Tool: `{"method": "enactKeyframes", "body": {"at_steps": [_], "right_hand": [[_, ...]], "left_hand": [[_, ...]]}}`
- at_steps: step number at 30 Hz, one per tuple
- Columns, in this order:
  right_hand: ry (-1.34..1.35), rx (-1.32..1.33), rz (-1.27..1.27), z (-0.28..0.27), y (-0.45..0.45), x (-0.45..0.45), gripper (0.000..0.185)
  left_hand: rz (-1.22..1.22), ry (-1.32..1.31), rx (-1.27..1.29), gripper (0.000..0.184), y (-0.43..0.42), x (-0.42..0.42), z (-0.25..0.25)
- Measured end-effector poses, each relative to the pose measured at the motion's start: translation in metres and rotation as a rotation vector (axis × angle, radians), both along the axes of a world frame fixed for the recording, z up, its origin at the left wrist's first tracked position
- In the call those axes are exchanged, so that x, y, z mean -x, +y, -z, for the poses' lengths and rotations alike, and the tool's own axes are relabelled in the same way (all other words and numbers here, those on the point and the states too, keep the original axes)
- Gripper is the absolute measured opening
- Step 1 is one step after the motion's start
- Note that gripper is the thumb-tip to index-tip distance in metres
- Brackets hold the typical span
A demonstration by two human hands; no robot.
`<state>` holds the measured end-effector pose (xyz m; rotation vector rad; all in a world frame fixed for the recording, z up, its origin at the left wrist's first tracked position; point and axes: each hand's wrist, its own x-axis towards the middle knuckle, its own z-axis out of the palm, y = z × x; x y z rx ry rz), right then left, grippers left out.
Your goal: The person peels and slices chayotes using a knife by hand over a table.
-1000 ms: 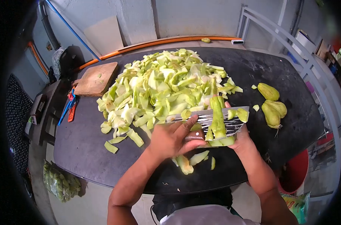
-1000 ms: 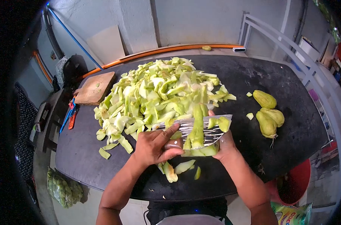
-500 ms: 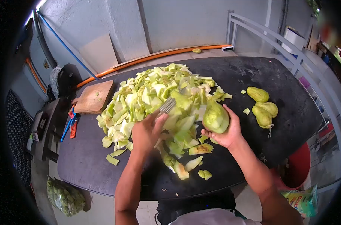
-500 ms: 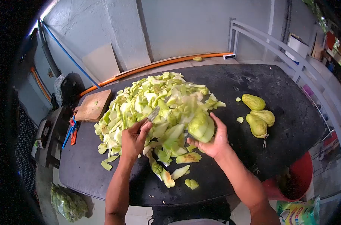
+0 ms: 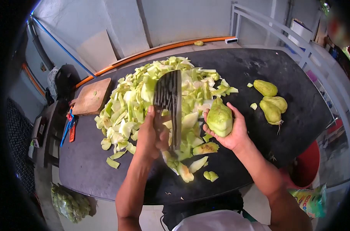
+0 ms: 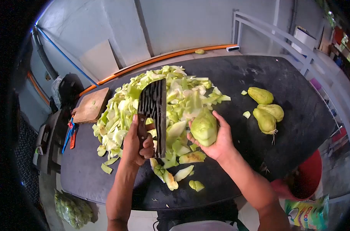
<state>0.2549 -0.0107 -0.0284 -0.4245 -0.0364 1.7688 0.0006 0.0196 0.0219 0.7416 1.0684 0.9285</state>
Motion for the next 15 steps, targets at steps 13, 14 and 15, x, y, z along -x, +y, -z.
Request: {"method": "enactKeyframes", "body": {"at_steps": [13,14,15], "right_hand": [[0.189,-0.140,-0.095,0.025,0.004,-0.008,0.058],[0.164,-0.148,-0.122,0.026,0.007,-0.009,0.058],[0.104,-0.136,-0.067,0.015,0.002,-0.003,0.057]], "left_hand": [[0.166,1.030,-1.753,0.084,-0.048,-0.037,0.022],[0.147,1.007,-1.838,0.088,-0.050,-0.041,0.021],[0.164,1.032,-1.865,0.086,-0.050,-0.042,0.022]]}}
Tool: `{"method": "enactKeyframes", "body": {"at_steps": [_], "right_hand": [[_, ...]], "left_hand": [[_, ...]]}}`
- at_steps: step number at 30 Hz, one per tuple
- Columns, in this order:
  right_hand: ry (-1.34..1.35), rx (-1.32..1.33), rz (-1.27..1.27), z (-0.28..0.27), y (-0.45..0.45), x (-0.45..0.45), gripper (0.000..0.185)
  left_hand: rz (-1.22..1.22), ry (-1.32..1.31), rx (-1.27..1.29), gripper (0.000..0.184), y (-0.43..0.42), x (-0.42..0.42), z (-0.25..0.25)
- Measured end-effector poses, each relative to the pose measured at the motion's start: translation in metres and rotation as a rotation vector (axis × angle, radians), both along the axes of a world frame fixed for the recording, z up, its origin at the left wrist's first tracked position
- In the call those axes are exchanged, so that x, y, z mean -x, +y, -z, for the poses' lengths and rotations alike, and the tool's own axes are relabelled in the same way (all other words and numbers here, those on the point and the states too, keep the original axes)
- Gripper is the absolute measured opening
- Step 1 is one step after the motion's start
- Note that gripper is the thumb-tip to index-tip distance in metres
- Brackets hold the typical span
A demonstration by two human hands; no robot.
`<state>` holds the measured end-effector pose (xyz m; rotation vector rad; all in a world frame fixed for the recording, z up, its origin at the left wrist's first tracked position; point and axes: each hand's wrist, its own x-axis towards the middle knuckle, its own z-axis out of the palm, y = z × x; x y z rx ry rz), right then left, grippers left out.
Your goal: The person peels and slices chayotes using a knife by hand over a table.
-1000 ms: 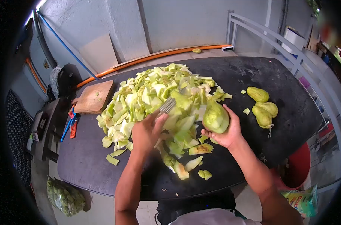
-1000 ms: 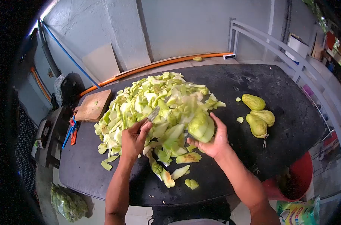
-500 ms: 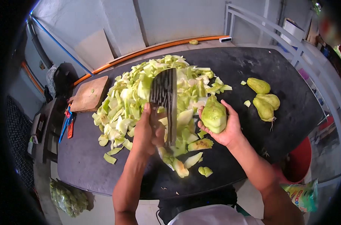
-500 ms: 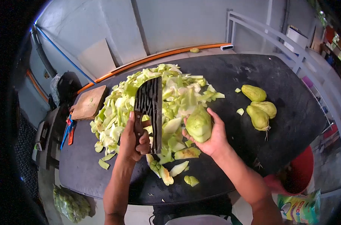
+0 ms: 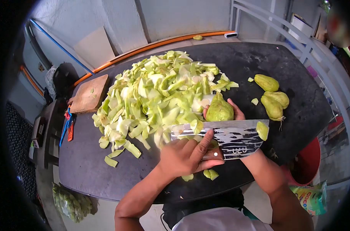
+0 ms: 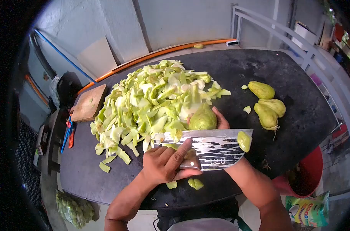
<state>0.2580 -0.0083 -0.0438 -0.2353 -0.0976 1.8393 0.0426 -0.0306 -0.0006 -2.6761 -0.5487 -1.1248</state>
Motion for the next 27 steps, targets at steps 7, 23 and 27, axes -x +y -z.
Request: {"method": "enactKeyframes", "body": {"at_steps": [7,23,27], "right_hand": [[0.196,0.005,-0.063,0.011,0.001,-0.003,0.053],[-0.047,0.004,-0.069,-0.013,-0.005,-0.002,0.048],[-0.232,-0.009,0.032,-0.020,-0.010,0.011,0.053]], "left_hand": [[0.000,0.022,-0.051,0.084,-0.001,-0.005,-0.003],[-0.024,-0.001,0.182,0.087,0.013,0.021,0.000],[-0.057,-0.049,0.264,0.085,0.017,0.034,0.006]]}}
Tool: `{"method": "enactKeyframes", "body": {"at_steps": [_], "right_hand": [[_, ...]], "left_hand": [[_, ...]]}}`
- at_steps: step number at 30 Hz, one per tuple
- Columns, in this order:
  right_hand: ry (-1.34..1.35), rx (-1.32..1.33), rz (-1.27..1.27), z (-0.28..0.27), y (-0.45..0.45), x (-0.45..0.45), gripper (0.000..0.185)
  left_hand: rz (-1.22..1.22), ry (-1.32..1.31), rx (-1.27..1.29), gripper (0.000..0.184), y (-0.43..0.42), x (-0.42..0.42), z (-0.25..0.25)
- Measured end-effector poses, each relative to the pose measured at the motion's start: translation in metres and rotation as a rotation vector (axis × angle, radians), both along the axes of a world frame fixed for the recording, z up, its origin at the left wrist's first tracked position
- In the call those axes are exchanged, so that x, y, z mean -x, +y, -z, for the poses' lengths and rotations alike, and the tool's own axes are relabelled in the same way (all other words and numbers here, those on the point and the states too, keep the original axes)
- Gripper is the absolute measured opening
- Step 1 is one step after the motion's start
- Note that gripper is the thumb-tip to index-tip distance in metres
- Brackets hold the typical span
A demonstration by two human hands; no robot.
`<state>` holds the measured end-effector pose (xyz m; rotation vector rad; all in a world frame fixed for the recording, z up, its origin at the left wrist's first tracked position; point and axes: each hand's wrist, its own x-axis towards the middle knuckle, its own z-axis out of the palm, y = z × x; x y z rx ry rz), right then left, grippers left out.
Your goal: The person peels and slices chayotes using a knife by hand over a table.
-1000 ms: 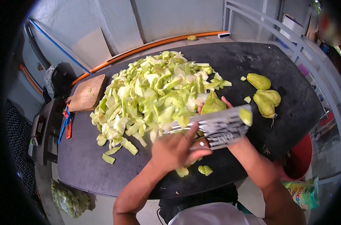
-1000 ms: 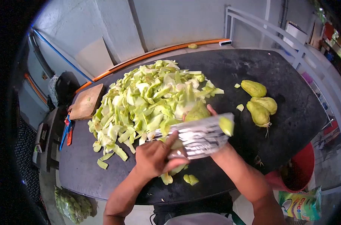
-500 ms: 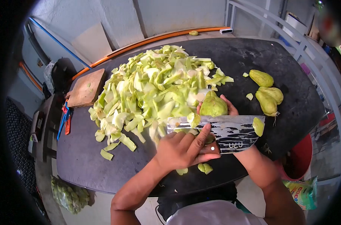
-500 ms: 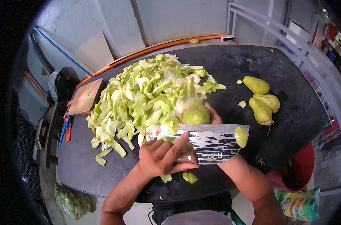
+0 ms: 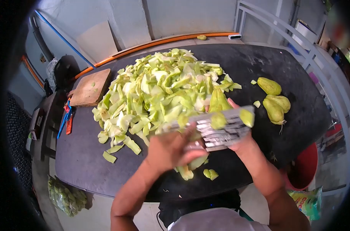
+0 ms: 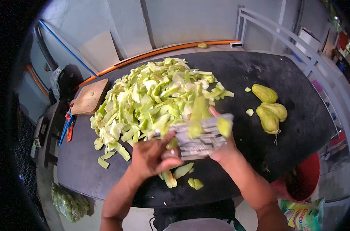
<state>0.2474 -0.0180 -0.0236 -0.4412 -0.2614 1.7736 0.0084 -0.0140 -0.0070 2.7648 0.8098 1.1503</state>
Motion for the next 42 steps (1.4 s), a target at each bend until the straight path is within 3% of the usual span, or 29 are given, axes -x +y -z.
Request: {"method": "enactKeyframes", "body": {"at_steps": [2,4,11,15,16,18,20,22,27,31,42], "right_hand": [[0.095,-0.049,-0.225,0.000,0.000,-0.013,0.054],[-0.100,-0.056,-0.056,0.000,0.001,-0.008,0.055],[-0.087,-0.051,-0.040,0.001,0.001,-0.007,0.054],[0.110,-0.122,-0.094,0.007,-0.004,-0.007,0.052],[-0.037,0.013,0.018,-0.002,-0.006,0.000,0.054],[-0.035,0.026,0.063,0.003,-0.005,0.004,0.054],[0.234,-0.136,-0.235,0.000,-0.004,-0.002,0.053],[-0.122,-0.125,-0.051,-0.007,-0.007,-0.003,0.050],[-0.242,-0.153,0.016,-0.008,-0.008,-0.003,0.051],[0.195,-0.037,-0.164,0.001,-0.001,-0.005,0.050],[0.116,-0.104,-0.185,0.004,0.001,-0.004,0.052]], "left_hand": [[0.081,0.017,-0.035,0.085,-0.014,-0.010,-0.014],[0.110,-0.002,-0.067,0.088,-0.019,-0.019,-0.019],[0.110,0.007,-0.076,0.087,-0.018,-0.019,-0.016],[0.030,0.040,-0.045,0.086,-0.006,-0.009,-0.008],[0.015,-0.040,-0.018,0.087,0.005,-0.006,0.001],[-0.021,-0.027,-0.046,0.086,0.009,0.003,0.001],[0.017,0.067,0.014,0.084,-0.011,0.000,-0.012],[0.093,0.091,-0.010,0.087,-0.020,-0.008,-0.021],[0.164,-0.004,-0.020,0.088,-0.019,-0.012,-0.023],[0.100,0.023,-0.025,0.088,-0.001,-0.002,-0.006],[0.080,0.012,-0.077,0.088,0.002,-0.001,-0.006]]}}
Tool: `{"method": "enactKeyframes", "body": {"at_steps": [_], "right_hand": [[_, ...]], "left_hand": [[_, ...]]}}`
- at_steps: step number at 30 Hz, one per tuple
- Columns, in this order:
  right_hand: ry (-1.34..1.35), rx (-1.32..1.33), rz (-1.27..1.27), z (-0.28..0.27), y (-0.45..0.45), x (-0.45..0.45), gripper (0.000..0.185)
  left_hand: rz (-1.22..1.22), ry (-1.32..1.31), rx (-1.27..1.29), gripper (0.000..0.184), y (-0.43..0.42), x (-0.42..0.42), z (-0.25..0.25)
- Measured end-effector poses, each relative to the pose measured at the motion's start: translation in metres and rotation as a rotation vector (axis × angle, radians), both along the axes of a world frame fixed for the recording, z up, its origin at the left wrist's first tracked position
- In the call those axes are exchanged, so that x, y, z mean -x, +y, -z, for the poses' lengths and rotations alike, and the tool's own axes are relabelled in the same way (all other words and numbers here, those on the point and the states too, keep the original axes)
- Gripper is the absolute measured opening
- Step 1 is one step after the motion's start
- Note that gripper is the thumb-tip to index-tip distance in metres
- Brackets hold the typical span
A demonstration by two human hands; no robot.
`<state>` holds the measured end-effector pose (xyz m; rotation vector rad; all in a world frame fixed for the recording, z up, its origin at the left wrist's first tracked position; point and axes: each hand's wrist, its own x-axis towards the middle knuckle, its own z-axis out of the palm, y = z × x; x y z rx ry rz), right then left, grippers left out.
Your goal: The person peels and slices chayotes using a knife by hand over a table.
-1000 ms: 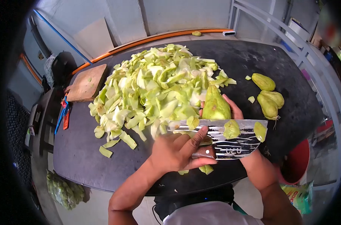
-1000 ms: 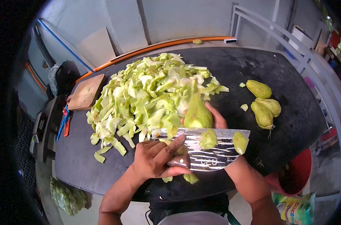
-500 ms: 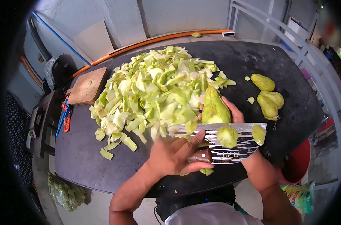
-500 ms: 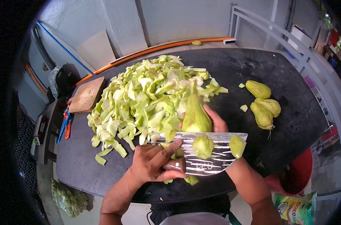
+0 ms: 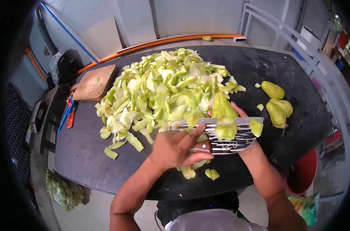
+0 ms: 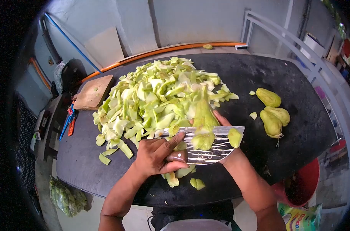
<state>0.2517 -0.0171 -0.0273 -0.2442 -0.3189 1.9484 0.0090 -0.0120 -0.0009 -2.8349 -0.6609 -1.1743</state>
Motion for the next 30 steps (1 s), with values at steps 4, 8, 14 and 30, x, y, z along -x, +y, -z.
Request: {"method": "enactKeyframes", "body": {"at_steps": [4,8,14,30], "right_hand": [[0.006,0.087,0.075,0.001,-0.009,0.003,0.054],[-0.111,-0.045,0.007,-0.001,-0.011,0.005,0.049],[-0.238,0.115,0.108,-0.020,-0.007,0.004,0.047],[-0.120,0.105,0.096,0.016,0.004,-0.007,0.051]], "left_hand": [[-0.063,-0.029,-0.006,0.083,0.012,0.004,0.009],[-0.324,0.062,0.154,0.072,0.030,0.020,0.006],[-0.465,-0.114,0.323,0.063,0.048,0.030,0.026],[0.061,0.042,-0.175,0.079,-0.026,-0.028,-0.004]]}}
